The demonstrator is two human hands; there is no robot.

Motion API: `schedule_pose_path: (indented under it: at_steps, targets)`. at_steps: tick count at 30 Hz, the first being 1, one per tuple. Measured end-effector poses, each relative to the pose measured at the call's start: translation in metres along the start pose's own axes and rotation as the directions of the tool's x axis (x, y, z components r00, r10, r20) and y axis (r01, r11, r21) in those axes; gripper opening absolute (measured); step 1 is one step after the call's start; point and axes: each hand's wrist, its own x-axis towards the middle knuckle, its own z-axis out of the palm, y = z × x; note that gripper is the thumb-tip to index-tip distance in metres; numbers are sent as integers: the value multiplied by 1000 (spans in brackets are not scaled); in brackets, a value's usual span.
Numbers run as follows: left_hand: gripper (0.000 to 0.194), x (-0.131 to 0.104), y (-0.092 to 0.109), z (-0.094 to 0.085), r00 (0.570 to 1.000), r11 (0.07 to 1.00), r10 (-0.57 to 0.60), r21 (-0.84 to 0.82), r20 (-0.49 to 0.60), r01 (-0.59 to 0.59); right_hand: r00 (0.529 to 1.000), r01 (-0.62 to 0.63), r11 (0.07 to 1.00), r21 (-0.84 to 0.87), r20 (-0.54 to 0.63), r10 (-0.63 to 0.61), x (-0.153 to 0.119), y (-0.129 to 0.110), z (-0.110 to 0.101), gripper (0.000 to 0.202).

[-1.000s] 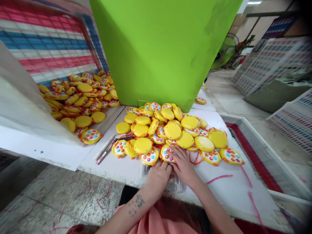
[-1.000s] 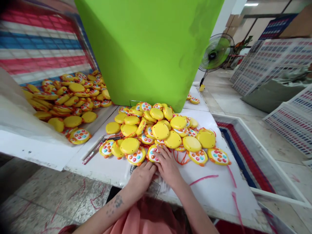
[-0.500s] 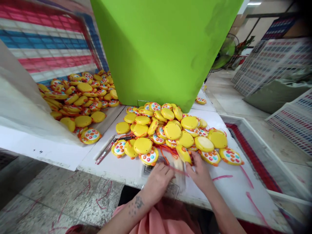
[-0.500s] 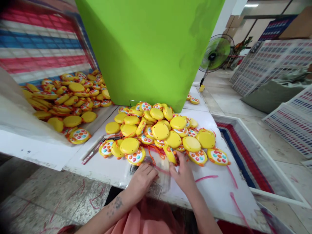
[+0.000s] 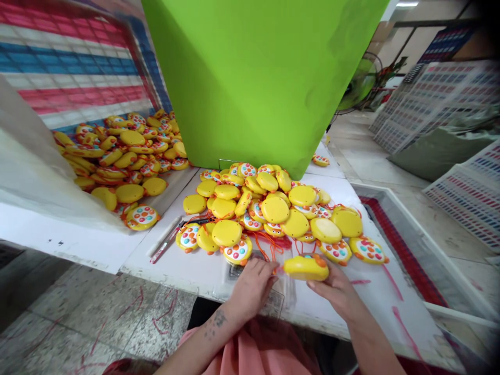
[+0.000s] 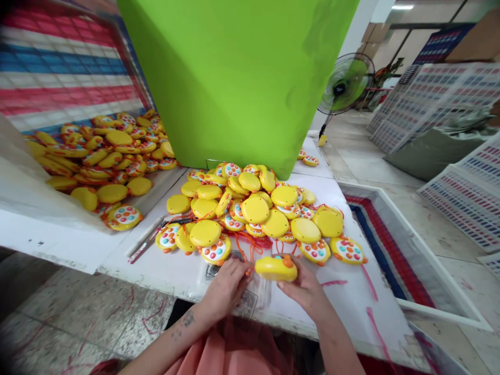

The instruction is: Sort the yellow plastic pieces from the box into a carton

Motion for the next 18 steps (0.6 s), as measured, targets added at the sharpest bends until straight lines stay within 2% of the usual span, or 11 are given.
schedule_pose_path:
  at_steps: [2, 5, 9, 11, 15, 18]
  targets:
    - [20, 0, -2, 1, 999, 999, 45, 22, -7, -45, 1000, -4, 1000, -9, 23, 4, 8, 1, 9, 55]
    - [16, -1, -6, 6, 993, 995, 96, 41, -67, -93, 997, 55, 995, -77, 60, -51, 20, 9, 17, 62]
    - [11, -4, -9, 9, 976, 991, 124, -25, -176, -130, 995, 98, 977, -189, -14, -102, 32, 18, 23, 53]
    - [8, -5, -9, 8, 966, 987, 113, -82, -234, -135, 995, 88, 967, -238, -29, -98, 34, 20, 27, 50]
    - [11, -6, -8, 5, 947, 978, 27, -190, -320, -92, 993, 120, 936, -330, 33, -116, 33, 21, 39, 45]
    - [10, -6, -6, 3, 938, 982, 8, -175, -347, -73, 985, 171, 894, -415, 87, -148, 31, 19, 47, 42]
